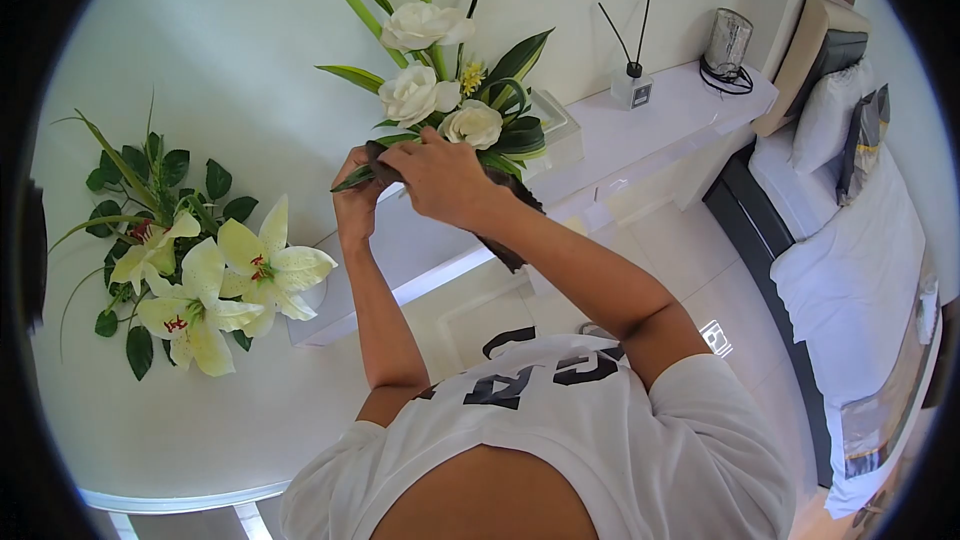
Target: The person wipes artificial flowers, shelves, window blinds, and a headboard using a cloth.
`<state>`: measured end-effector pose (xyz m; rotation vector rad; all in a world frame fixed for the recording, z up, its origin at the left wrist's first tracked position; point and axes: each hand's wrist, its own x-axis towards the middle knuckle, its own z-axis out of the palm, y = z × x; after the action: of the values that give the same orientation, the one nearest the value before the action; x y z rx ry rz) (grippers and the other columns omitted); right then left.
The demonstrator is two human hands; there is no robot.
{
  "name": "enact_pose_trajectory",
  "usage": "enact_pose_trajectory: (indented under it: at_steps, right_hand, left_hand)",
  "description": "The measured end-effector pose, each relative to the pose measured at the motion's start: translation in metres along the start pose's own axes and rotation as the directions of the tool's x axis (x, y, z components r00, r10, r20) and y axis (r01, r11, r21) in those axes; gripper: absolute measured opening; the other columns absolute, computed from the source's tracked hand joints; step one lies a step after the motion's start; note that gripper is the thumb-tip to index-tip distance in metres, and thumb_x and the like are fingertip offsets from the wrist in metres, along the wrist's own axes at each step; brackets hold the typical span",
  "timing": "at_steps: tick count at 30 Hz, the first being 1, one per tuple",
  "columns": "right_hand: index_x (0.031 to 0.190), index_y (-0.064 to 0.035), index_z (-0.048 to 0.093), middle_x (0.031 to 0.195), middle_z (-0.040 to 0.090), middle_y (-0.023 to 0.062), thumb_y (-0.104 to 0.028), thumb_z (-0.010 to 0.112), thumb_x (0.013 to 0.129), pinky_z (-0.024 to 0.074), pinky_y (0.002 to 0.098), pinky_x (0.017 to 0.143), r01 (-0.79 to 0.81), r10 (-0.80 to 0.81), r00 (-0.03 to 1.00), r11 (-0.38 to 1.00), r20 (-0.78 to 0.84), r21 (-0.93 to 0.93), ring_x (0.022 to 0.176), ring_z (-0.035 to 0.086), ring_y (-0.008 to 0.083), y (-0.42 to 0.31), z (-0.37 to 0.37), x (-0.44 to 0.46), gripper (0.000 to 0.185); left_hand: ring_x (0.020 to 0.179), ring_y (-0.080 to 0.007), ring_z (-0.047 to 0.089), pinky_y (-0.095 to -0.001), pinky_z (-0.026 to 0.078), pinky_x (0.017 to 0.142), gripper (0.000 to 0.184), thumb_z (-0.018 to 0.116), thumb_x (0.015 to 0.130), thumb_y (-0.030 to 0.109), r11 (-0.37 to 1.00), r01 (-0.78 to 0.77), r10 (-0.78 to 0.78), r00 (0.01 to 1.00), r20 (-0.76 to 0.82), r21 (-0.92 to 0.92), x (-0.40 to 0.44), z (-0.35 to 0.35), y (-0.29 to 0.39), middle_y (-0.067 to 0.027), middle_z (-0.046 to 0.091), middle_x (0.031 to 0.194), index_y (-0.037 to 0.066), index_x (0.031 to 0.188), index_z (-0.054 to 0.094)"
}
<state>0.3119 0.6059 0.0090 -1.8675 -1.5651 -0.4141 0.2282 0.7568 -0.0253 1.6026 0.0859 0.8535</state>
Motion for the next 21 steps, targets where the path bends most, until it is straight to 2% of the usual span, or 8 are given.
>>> enact_pose_trajectory:
  at_steps: [2, 5, 8, 10, 14, 17, 19, 21]
  right_hand:
    - [0.105, -0.0119, 0.054, 0.103, 0.058, 0.0000, -0.007, 0.057, 0.070, 0.0497, 0.0362, 0.062, -0.021, 0.021, 0.998, 1.000, 0.056, 0.000, 0.086, 0.053, 0.0241, 0.008, -0.002, 0.002, 0.035]
    - [0.093, -0.0078, 0.060, 0.090, 0.062, 0.0053, -0.011, 0.058, 0.069, 0.0491, 0.0394, 0.062, -0.112, 0.111, 0.985, 0.994, 0.133, 0.005, 0.089, 0.057, 0.0262, 0.019, -0.004, 0.010, 0.024]
    - [0.085, -0.0077, 0.063, 0.083, 0.064, 0.0088, -0.013, 0.058, 0.067, 0.0490, 0.0394, 0.064, -0.141, 0.197, 0.947, 0.964, 0.253, -0.224, 0.085, 0.059, 0.0269, 0.023, -0.013, 0.022, 0.019]
    - [0.080, -0.0084, 0.065, 0.080, 0.064, 0.0107, -0.014, 0.058, 0.065, 0.0492, 0.0385, 0.067, -0.251, 0.351, 0.830, 0.929, 0.433, -0.272, 0.084, 0.060, 0.0272, 0.023, -0.019, 0.028, 0.017]
    - [0.081, -0.0079, 0.064, 0.082, 0.063, 0.0088, -0.013, 0.058, 0.066, 0.0493, 0.0386, 0.064, -0.258, 0.319, 0.873, 0.944, 0.369, -0.205, 0.086, 0.059, 0.0272, 0.016, -0.004, 0.023, 0.017]
    - [0.089, -0.0098, 0.062, 0.089, 0.061, 0.0036, -0.009, 0.055, 0.066, 0.0481, 0.0403, 0.060, -0.119, 0.125, 0.986, 0.991, 0.115, -0.059, 0.084, 0.057, 0.0245, -0.008, 0.005, 0.009, 0.025]
    - [0.093, -0.0108, 0.061, 0.095, 0.059, 0.0028, -0.007, 0.055, 0.067, 0.0484, 0.0394, 0.059, 0.013, -0.014, 1.000, 1.000, 0.022, 0.003, 0.085, 0.055, 0.0242, -0.023, 0.004, 0.001, 0.027]
    - [0.094, -0.0094, 0.058, 0.096, 0.059, 0.0035, -0.005, 0.056, 0.065, 0.0488, 0.0377, 0.058, -0.024, 0.024, 1.000, 1.000, 0.013, 0.014, 0.084, 0.056, 0.0241, -0.019, 0.005, -0.001, 0.029]
  left_hand:
    - [0.084, -0.0125, 0.056, -0.0243, 0.050, 0.072, 0.029, 0.062, 0.068, -0.015, 0.995, -0.049, 0.049, 0.999, 0.002, 0.089, -0.001, 0.001, 0.001, -0.0058, 0.057, 0.093, 0.003, 0.089, 0.053]
    - [0.084, -0.0137, 0.056, -0.0251, 0.051, 0.073, 0.027, 0.062, 0.067, -0.016, 0.996, -0.071, 0.072, 0.997, 0.009, -0.056, -0.001, 0.007, 0.007, -0.0078, 0.057, 0.094, 0.003, 0.080, 0.049]
    - [0.085, -0.0145, 0.056, -0.0264, 0.052, 0.075, 0.028, 0.063, 0.066, -0.016, 0.998, -0.061, 0.061, 0.998, -0.003, -0.015, 0.000, 0.007, 0.009, -0.0087, 0.056, 0.094, 0.003, 0.076, 0.046]
    - [0.084, -0.0147, 0.056, -0.0270, 0.052, 0.075, 0.028, 0.062, 0.066, -0.017, 0.995, -0.093, 0.093, 0.996, 0.018, 0.020, 0.001, 0.005, 0.005, -0.0086, 0.055, 0.094, 0.003, 0.079, 0.046]
    - [0.086, -0.0149, 0.055, -0.0273, 0.052, 0.076, 0.031, 0.063, 0.065, -0.016, 0.998, -0.035, 0.034, 0.999, -0.014, -0.053, 0.000, 0.009, 0.000, -0.0086, 0.055, 0.094, 0.002, 0.084, 0.047]
    - [0.087, -0.0150, 0.054, -0.0283, 0.050, 0.078, 0.033, 0.060, 0.067, -0.017, 0.992, -0.009, 0.009, 1.000, -0.005, -0.122, 0.000, 0.010, -0.006, -0.0081, 0.053, 0.095, 0.002, 0.091, 0.047]
    - [0.087, -0.0149, 0.053, -0.0277, 0.049, 0.077, 0.034, 0.056, 0.069, -0.016, 0.994, -0.106, 0.106, 0.994, -0.007, 0.008, 0.001, 0.007, -0.011, -0.0076, 0.053, 0.095, 0.002, 0.096, 0.046]
    - [0.085, -0.0140, 0.053, -0.0261, 0.048, 0.075, 0.036, 0.054, 0.070, -0.016, 0.993, -0.108, 0.109, 0.994, -0.023, 0.041, 0.000, 0.006, -0.012, -0.0064, 0.052, 0.095, 0.002, 0.099, 0.045]
